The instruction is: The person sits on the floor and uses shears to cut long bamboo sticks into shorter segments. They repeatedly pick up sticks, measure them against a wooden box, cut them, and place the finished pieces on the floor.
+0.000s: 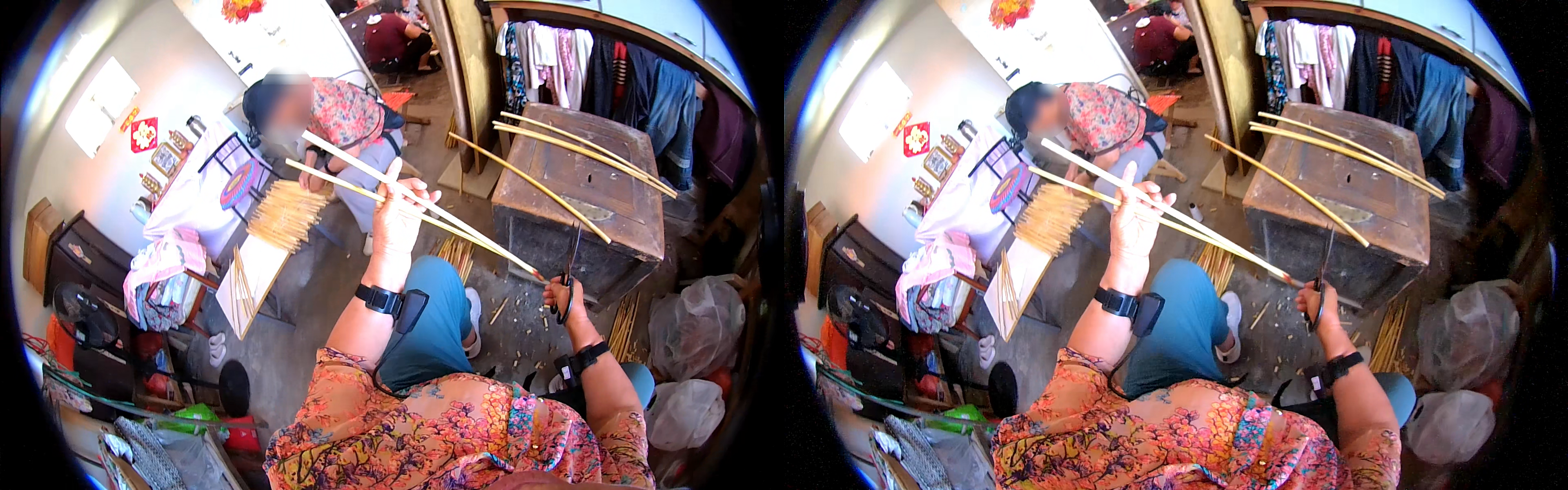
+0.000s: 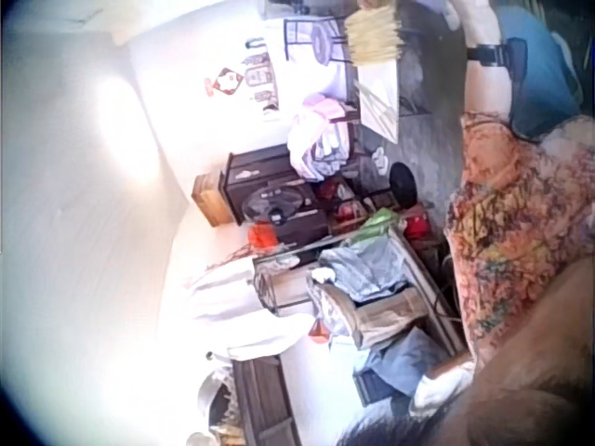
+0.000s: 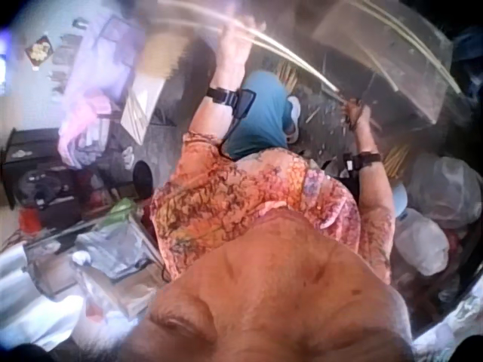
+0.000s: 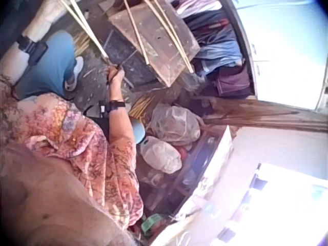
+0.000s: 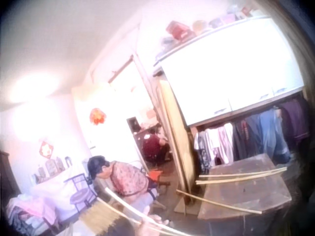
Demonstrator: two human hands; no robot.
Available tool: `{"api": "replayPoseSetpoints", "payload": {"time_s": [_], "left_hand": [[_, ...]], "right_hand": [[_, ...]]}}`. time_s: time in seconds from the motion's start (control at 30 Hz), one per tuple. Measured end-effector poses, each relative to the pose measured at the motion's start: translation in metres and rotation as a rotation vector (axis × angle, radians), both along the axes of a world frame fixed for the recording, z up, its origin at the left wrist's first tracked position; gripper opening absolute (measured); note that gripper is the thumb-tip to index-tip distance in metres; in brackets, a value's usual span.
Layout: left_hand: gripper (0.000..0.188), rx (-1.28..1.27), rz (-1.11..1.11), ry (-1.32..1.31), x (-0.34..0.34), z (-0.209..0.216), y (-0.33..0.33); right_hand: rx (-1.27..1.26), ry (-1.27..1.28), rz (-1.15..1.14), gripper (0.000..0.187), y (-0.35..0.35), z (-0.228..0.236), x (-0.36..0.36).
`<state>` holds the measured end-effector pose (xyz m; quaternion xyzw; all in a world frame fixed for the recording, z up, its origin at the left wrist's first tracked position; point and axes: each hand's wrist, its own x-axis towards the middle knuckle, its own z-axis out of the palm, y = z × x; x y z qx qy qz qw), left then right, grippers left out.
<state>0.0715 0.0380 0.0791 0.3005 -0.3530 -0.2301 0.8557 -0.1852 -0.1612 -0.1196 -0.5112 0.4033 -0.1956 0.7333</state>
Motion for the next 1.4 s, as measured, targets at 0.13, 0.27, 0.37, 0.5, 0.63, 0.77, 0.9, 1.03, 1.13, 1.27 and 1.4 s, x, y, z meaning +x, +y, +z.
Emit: {"api": "replayPoseSetpoints", "payload": {"time_s": [0.13,0.27,0.37,0.5,0.63,0.77,0.9,1.03,1.13,1.27,1.4], "left_hand": [[0.057,0.088,0.018,-0.224,0.0,0.031,-0.022],[0.054,0.243,0.074,-0.462,-0.011,0.04,-0.044],[0.05,0.404,0.142,-0.607,-0.015,0.031,-0.035],[0.042,0.485,0.138,-0.673,-0.023,0.018,-0.033],[0.037,0.529,0.128,-0.703,-0.026,0.01,-0.034],[0.032,0.565,0.133,-0.761,-0.028,0.004,-0.036],[0.028,0.587,0.173,-0.861,-0.029,-0.004,-0.039],[0.033,0.681,0.325,-1.125,-0.039,-0.009,-0.034],[0.03,0.728,0.349,-1.163,-0.041,-0.025,-0.026],[0.025,0.774,0.345,-1.216,-0.055,-0.027,-0.02],[0.024,0.766,0.368,-1.309,-0.059,-0.04,-0.019]], "right_hand": [[0.118,-0.114,-0.028,0.01,-0.01,-0.006,-0.001],[-0.527,-0.006,-0.036,0.012,-0.016,-0.022,-0.003],[-0.764,0.066,-0.011,0.016,0.007,0.02,-0.001],[-0.916,0.043,-0.014,0.018,0.009,0.036,-0.008],[-0.969,0.039,0.007,0.02,0.012,0.044,-0.013],[-0.961,0.026,-0.001,0.022,0.012,0.047,-0.014],[-0.985,-0.088,0.031,0.029,0.008,0.06,-0.018],[-1.043,-0.217,0.121,0.037,0.01,0.094,-0.029],[-1.05,-0.299,0.16,0.046,0.008,0.097,-0.035],[-1.069,-0.282,0.148,0.05,0.005,0.104,-0.041],[-1.104,-0.183,0.184,0.056,0.005,0.114,-0.046]]}}
